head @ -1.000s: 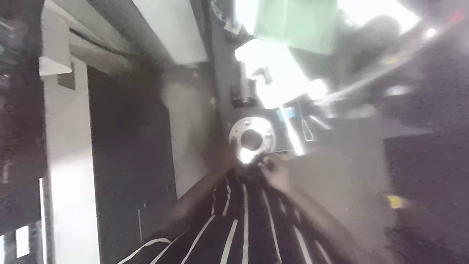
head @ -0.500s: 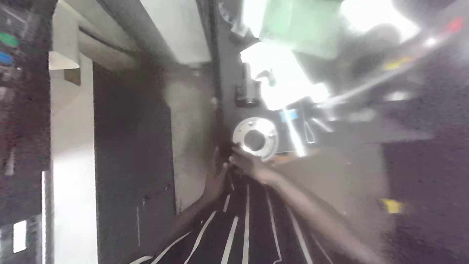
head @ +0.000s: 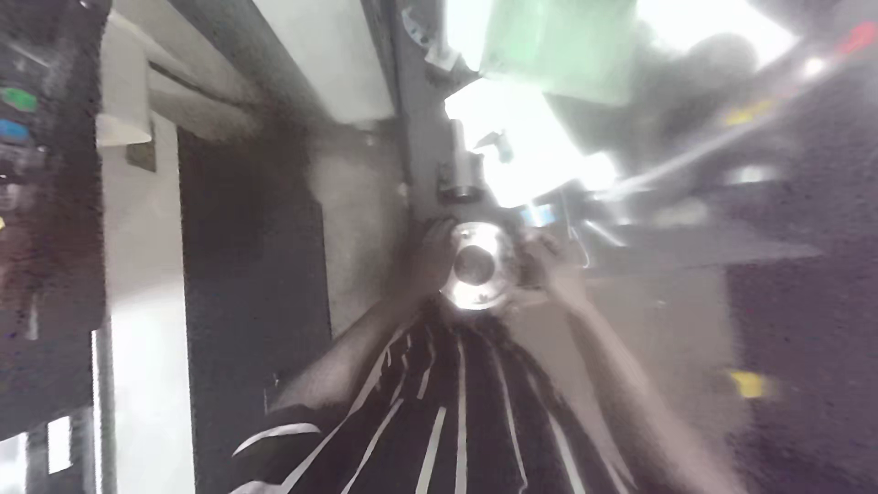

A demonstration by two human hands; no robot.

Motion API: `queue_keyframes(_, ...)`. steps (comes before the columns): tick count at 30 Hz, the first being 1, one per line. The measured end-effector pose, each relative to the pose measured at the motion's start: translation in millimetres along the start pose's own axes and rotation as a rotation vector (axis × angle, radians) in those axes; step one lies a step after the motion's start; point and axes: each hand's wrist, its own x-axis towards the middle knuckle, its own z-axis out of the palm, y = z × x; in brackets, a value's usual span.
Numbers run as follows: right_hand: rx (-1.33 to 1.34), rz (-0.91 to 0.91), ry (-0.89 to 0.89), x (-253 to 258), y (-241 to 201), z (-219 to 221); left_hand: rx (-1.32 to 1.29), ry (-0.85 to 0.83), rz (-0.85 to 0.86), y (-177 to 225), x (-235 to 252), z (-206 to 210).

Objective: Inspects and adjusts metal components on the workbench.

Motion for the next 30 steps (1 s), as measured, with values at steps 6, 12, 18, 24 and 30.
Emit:
queue_keyframes(6,-0.443,-0.084,0.029,39.6,51.8,11.9,-0.088,-0.324,-0.263,40.3,70.2,-13.2)
queue_keyframes(12,-0.216,-0.145,-0.046,67.3,66.9,23.6,-0.168,-0.295,-0.003,9.3,89.4,15.7)
queue_keyframes(18,-0.297,-0.258,-0.13,85.7,63.8,23.2,-0.442,-0.118,0.084,-14.2,81.7,18.0)
queue_keyframes(24,-0.585,-0.314,-0.174,94.1,65.7,14.9,-0.172,0.035,-0.084,20.3,26.4,-4.4)
queue_keyframes(30,-0.363,-0.221,-0.063,30.4,82.5,-13.8,-0.146,0.033,-0.552,73.0,-33.9,-43.9)
